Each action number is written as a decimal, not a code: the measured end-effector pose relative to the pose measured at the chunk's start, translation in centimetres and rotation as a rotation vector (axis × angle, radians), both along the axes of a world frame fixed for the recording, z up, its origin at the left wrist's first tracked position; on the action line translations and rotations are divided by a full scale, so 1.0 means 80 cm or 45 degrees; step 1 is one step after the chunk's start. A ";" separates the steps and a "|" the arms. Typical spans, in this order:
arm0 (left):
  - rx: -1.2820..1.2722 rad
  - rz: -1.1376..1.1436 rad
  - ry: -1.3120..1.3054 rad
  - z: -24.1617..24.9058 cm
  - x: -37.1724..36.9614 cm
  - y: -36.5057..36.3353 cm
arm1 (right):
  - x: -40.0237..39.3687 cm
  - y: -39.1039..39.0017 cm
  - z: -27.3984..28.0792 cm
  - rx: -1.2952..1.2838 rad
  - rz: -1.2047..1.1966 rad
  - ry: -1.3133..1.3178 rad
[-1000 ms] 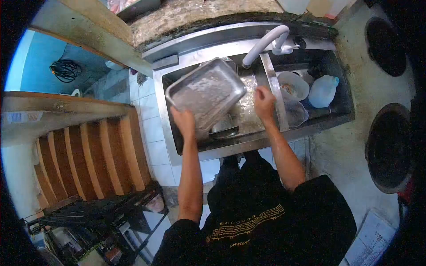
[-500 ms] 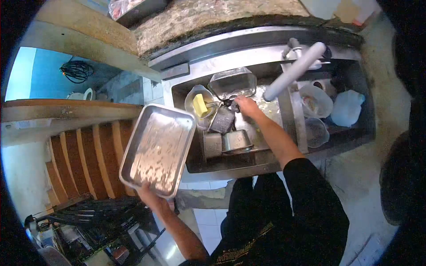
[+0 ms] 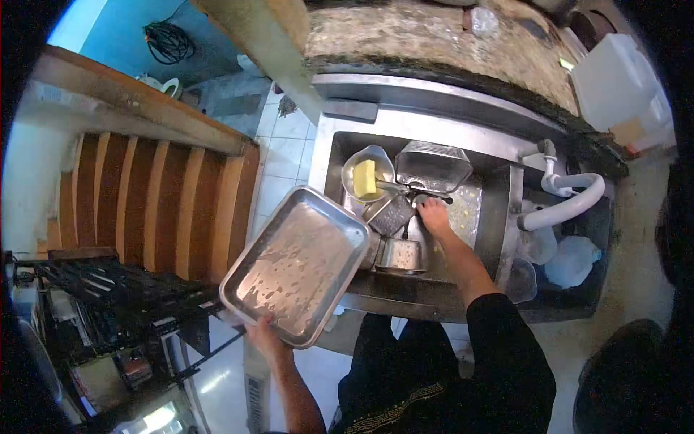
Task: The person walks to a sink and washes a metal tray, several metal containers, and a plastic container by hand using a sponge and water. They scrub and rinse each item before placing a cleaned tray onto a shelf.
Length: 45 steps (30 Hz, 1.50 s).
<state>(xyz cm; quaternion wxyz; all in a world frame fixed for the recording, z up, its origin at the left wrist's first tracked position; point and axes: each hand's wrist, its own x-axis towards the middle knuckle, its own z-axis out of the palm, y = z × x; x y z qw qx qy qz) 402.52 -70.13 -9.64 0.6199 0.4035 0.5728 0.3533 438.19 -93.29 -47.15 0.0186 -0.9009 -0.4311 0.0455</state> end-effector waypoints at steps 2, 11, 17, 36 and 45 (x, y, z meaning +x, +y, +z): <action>-0.019 -0.026 0.040 -0.005 -0.007 -0.002 | -0.001 -0.011 0.008 -0.125 -0.229 0.234; 0.076 0.041 0.001 0.001 -0.029 -0.007 | 0.000 0.132 0.327 1.314 -0.385 0.352; 0.062 -0.052 -0.059 0.003 -0.043 0.005 | 0.031 0.299 0.171 0.097 -0.733 0.754; -0.125 -0.573 -0.086 0.043 0.023 -0.123 | -0.003 -0.324 0.453 1.218 -1.053 0.280; -0.307 -0.524 -0.009 -0.054 0.065 -0.284 | 0.092 -0.428 0.090 0.528 -0.462 0.331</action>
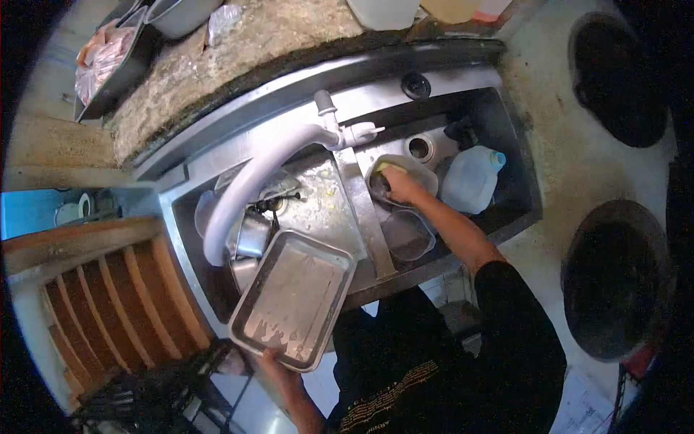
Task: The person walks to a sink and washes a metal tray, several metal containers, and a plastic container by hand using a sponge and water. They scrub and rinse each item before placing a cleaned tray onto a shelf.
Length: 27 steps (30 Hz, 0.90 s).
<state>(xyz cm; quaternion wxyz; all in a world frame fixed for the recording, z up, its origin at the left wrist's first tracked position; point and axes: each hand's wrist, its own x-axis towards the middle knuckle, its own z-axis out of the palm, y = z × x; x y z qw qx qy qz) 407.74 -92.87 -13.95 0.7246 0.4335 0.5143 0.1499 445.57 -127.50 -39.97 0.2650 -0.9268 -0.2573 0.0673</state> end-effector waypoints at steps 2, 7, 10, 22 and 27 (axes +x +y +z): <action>0.037 0.045 0.019 0.003 0.019 -0.025 | 0.006 0.012 -0.020 -0.188 -0.055 -0.056; 0.147 0.121 -0.025 0.045 0.027 -0.053 | 0.005 0.053 0.072 -0.455 -0.321 0.041; 0.196 0.047 0.030 0.035 0.006 -0.044 | 0.010 0.049 0.063 -0.315 -0.382 0.024; 0.557 -0.074 0.227 0.044 0.076 -0.062 | -0.004 0.049 0.155 0.288 -0.453 -0.169; 0.975 -0.513 0.012 0.058 0.146 -0.073 | -0.113 0.162 0.299 0.934 -0.346 0.151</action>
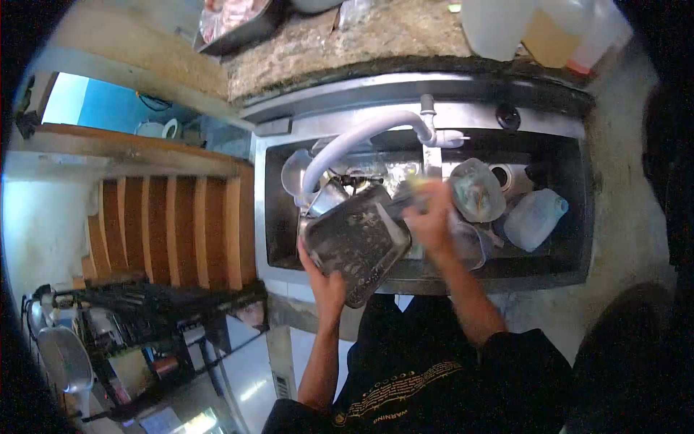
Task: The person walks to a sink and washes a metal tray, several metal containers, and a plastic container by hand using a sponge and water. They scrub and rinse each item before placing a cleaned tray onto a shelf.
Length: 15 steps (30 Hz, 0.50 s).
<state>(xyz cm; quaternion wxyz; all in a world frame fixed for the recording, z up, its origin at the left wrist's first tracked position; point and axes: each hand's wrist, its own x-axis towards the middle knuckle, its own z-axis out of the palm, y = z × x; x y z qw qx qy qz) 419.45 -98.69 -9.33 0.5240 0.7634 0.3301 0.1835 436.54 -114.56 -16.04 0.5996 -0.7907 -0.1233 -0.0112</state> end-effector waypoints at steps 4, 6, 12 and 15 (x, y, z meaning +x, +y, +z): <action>0.230 -0.276 -0.033 -0.008 0.023 0.009 | -0.074 0.132 0.053 0.178 0.231 -0.174; -0.007 -0.248 -0.097 0.003 0.020 0.018 | -0.077 0.158 0.045 0.099 0.108 -0.198; 0.094 -0.260 -0.109 -0.014 -0.018 0.068 | -0.063 0.226 0.018 0.013 -0.106 -0.359; -0.438 -0.143 -0.249 0.007 -0.037 0.084 | -0.084 0.251 0.020 -0.009 -0.043 -0.489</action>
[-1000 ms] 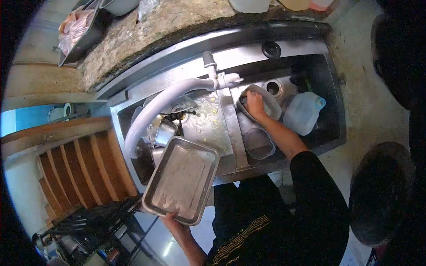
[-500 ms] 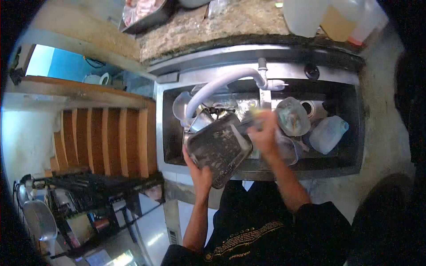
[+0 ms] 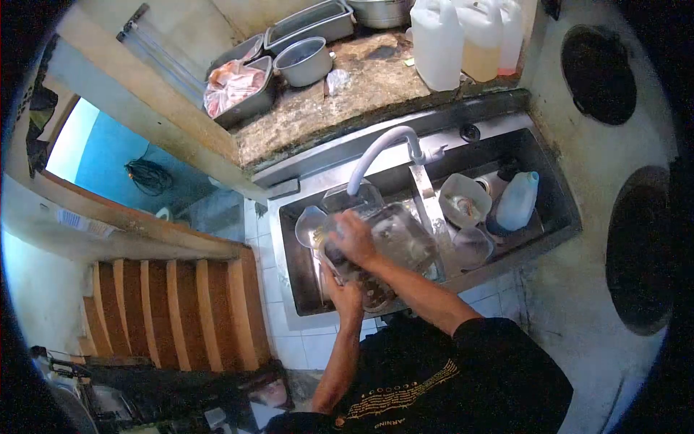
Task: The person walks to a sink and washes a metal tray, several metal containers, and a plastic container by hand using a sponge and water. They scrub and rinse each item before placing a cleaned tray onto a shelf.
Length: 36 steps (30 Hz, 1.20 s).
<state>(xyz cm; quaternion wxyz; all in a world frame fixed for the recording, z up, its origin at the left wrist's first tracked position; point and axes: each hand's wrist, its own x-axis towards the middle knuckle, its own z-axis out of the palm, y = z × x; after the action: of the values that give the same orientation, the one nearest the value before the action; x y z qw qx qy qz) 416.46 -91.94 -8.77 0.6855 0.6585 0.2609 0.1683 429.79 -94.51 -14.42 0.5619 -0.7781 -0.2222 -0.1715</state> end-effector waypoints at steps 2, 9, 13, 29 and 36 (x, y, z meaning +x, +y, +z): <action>0.290 0.011 -0.091 -0.021 -0.004 0.034 | 0.019 0.007 -0.022 -0.081 -0.287 0.004; 0.594 -0.008 -0.257 0.006 -0.001 0.080 | -0.058 0.079 0.035 0.302 -0.110 0.002; 0.232 -0.034 -0.202 0.019 -0.026 0.097 | -0.019 0.082 -0.017 -0.100 -0.282 -0.157; 0.281 0.071 -0.337 0.068 -0.061 0.073 | 0.052 0.007 0.058 -0.413 -0.514 -0.220; -0.059 0.201 -0.406 -0.038 -0.089 0.084 | 0.105 -0.007 0.037 0.091 -0.047 -0.021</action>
<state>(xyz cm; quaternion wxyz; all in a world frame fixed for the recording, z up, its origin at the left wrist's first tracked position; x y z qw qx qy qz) 409.35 -85.20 -11.83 0.7179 0.5849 0.2035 0.3178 438.21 -95.06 -11.50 0.5844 -0.7599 -0.2062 -0.1962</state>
